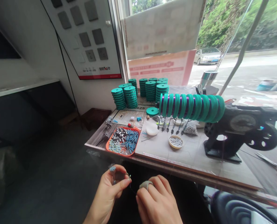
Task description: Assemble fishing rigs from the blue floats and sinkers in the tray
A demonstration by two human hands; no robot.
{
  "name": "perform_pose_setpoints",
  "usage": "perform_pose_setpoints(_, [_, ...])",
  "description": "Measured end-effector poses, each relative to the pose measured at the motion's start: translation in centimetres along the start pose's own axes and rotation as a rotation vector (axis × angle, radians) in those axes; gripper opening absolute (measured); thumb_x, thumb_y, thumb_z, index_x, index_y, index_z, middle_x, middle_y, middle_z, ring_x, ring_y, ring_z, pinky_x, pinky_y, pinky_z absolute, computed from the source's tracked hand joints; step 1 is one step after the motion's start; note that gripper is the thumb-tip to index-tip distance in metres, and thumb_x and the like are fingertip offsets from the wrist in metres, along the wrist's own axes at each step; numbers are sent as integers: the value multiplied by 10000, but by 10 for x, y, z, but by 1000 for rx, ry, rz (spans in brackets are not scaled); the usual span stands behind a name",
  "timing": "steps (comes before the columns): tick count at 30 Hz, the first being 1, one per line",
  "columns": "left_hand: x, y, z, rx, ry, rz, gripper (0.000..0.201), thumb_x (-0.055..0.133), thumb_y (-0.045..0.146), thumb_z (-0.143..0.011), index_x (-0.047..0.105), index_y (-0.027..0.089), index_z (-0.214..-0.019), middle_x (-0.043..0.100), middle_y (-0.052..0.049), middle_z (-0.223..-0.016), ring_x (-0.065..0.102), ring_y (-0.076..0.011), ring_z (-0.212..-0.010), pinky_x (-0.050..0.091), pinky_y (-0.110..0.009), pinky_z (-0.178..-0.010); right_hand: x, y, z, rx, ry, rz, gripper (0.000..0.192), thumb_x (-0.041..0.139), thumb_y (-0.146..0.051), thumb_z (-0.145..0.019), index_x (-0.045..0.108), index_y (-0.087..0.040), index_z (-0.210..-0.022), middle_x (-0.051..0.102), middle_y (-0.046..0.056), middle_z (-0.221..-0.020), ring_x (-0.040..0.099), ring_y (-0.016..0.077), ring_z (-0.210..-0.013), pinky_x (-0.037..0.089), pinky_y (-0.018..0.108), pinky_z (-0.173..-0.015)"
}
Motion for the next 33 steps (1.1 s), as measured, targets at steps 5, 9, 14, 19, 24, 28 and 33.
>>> perform_pose_setpoints(5, [1, -1, -1, 1, -5, -10, 478, 786, 328, -475, 489, 167, -814, 524, 52, -626, 394, 44, -473, 275, -50, -379, 2, 1, 1, 12, 10, 7, 187, 410, -73, -831, 466, -171, -682, 483, -7, -617, 416, 129, -657, 332, 254, -738])
perform_pose_setpoints(9, [1, 0, -1, -6, -8, -23, 431, 759, 284, -505, 482, 172, -814, 520, 55, -625, 386, 44, -468, 270, -52, -376, 2, 0, 0, 13, 13, 12, 189, 408, -77, -832, 468, -173, -681, 484, -8, -618, 418, 129, -657, 333, 256, -742])
perform_pose_setpoints(14, [1, -1, -1, -7, -4, -25, 396, 739, 260, -521, 478, 179, -808, 523, 59, -632, 386, 45, -475, 267, -48, -381, 1, 1, 2, 14, 6, 8, 179, 419, -77, -829, 477, -173, -689, 493, -6, -628, 420, 133, -669, 332, 258, -750])
perform_pose_setpoints(19, [1, -2, -1, -10, -7, -25, 423, 752, 280, -505, 480, 179, -812, 517, 59, -627, 379, 43, -470, 266, -53, -374, 1, 0, 1, 12, 12, 10, 184, 408, -86, -839, 472, -174, -691, 492, -9, -622, 424, 128, -660, 336, 255, -738])
perform_pose_setpoints(24, [2, -1, 0, -14, -12, -18, 417, 751, 276, -505, 478, 177, -805, 521, 57, -620, 390, 39, -481, 267, -51, -381, 2, -1, -1, 11, 7, 30, 196, 397, -86, -844, 464, -176, -683, 492, -10, -617, 425, 125, -649, 339, 256, -736])
perform_pose_setpoints(28, [2, -1, 0, -20, -9, -11, 403, 747, 267, -507, 481, 190, -799, 526, 62, -623, 391, 39, -480, 267, -52, -382, 2, 0, -1, 12, 4, 41, 196, 399, -85, -843, 459, -177, -681, 484, -5, -612, 416, 131, -645, 336, 253, -723])
perform_pose_setpoints(33, [0, 0, 1, -11, 6, -13, 344, 720, 245, -536, 489, 201, -787, 524, 74, -615, 347, 55, -455, 244, -47, -380, 0, 0, 1, -38, 52, 33, 170, 425, -91, -839, 449, -168, -690, 478, -3, -603, 406, 136, -654, 325, 255, -734])
Point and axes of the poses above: each hand's wrist, its own z-axis away from the middle knuckle, its own x-axis out of the palm, y = z × x, the point moved 6 cm from there along -z, towards the middle knuckle
